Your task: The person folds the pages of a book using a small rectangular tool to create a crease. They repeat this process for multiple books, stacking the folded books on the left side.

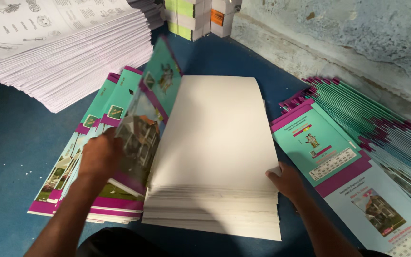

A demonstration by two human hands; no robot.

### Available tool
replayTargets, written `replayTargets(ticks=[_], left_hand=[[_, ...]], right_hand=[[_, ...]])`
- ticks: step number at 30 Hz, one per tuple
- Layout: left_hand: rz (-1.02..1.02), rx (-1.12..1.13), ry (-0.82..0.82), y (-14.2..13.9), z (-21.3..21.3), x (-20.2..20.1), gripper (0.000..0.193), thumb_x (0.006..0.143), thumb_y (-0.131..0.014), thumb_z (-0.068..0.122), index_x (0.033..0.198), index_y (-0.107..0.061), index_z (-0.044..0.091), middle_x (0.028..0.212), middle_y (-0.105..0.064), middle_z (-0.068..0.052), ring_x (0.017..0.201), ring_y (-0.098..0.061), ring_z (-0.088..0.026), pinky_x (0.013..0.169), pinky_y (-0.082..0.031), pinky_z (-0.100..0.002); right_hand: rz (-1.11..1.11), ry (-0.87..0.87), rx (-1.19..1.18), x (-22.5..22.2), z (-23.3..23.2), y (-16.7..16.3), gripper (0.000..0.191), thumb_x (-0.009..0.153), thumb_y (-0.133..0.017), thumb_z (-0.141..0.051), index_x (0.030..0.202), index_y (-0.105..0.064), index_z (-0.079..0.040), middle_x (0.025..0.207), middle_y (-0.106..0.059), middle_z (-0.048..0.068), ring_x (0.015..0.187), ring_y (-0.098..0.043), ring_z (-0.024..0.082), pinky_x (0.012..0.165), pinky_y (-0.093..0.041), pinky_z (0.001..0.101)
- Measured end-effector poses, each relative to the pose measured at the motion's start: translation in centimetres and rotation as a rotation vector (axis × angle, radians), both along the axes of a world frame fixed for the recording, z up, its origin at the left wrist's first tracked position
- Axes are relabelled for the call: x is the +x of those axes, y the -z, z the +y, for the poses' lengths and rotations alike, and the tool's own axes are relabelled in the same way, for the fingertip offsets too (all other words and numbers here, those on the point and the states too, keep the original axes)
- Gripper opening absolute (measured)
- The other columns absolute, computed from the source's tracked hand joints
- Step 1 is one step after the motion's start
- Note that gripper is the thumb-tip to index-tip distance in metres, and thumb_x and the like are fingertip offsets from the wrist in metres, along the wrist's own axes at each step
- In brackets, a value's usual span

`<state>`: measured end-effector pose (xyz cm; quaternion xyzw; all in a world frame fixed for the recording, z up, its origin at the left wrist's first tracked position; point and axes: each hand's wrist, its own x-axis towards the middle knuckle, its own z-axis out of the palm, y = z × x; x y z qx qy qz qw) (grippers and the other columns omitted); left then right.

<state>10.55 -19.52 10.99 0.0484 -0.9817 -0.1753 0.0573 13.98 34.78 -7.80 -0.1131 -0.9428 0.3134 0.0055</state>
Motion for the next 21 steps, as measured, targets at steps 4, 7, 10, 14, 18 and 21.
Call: replayTargets(ticks=[4, 7, 10, 14, 18, 21], left_hand=[[0.036, -0.013, -0.001, 0.9, -3.3, 0.1, 0.029, 0.1, -0.051, 0.023, 0.121, -0.064, 0.008, 0.089, -0.074, -0.026, 0.083, -0.073, -0.044, 0.086, -0.059, -0.054], [0.006, -0.014, -0.105, 1.5, -5.5, 0.2, 0.031, 0.1, -0.05, 0.024, 0.121, -0.065, 0.007, 0.093, -0.074, -0.028, 0.086, -0.073, -0.045, 0.089, -0.058, -0.054], [-0.125, 0.031, -0.201, 2.0, -7.5, 0.5, 0.036, 0.106, -0.041, 0.028, 0.121, -0.066, 0.008, 0.092, -0.076, -0.028, 0.085, -0.077, -0.044, 0.086, -0.06, -0.054], [-0.071, 0.026, -0.215, 3.0, -9.9, 1.2, 0.037, 0.103, -0.046, 0.03, 0.118, -0.072, 0.008, 0.101, -0.075, -0.027, 0.098, -0.071, -0.047, 0.096, -0.054, -0.057], [-0.07, 0.014, -0.225, 5.1, -12.2, 1.2, 0.038, 0.102, -0.047, 0.031, 0.119, -0.072, 0.008, 0.106, -0.074, -0.028, 0.104, -0.068, -0.048, 0.098, -0.052, -0.057], [-0.121, -0.001, -0.244, 6.9, -13.6, 1.1, 0.04, 0.102, -0.045, 0.031, 0.122, -0.071, 0.008, 0.109, -0.074, -0.028, 0.106, -0.069, -0.047, 0.1, -0.052, -0.056]], right_hand=[[0.021, -0.006, 0.028, 0.2, -0.2, -0.6, 0.064, 0.085, -0.075, -0.04, 0.13, -0.062, 0.003, 0.112, -0.073, 0.025, 0.105, -0.071, 0.038, 0.092, -0.054, 0.045], [-0.022, 0.013, 0.005, 0.4, -0.4, -0.9, 0.057, 0.085, -0.073, -0.039, 0.125, -0.067, 0.0, 0.11, -0.076, 0.023, 0.104, -0.073, 0.037, 0.093, -0.054, 0.0447], [-0.01, -0.006, -0.008, 0.4, -0.3, -1.0, 0.057, 0.085, -0.073, -0.038, 0.126, -0.067, 0.001, 0.112, -0.075, 0.025, 0.106, -0.072, 0.037, 0.095, -0.053, 0.0444], [0.016, -0.02, -0.026, 0.2, 0.1, -0.4, 0.059, 0.085, -0.074, -0.037, 0.129, -0.064, 0.001, 0.116, -0.073, 0.026, 0.109, -0.07, 0.038, 0.095, -0.052, 0.0449], [0.077, -0.023, 0.031, -0.4, 0.3, 0.5, 0.068, 0.084, -0.077, -0.04, 0.131, -0.06, 0.006, 0.118, -0.07, 0.029, 0.11, -0.068, 0.04, 0.095, -0.052, 0.0452], [0.009, 0.006, 0.015, -0.4, 0.4, 0.8, 0.065, 0.084, -0.074, -0.041, 0.129, -0.064, 0.005, 0.118, -0.072, 0.028, 0.111, -0.07, 0.038, 0.096, -0.052, 0.0447]])
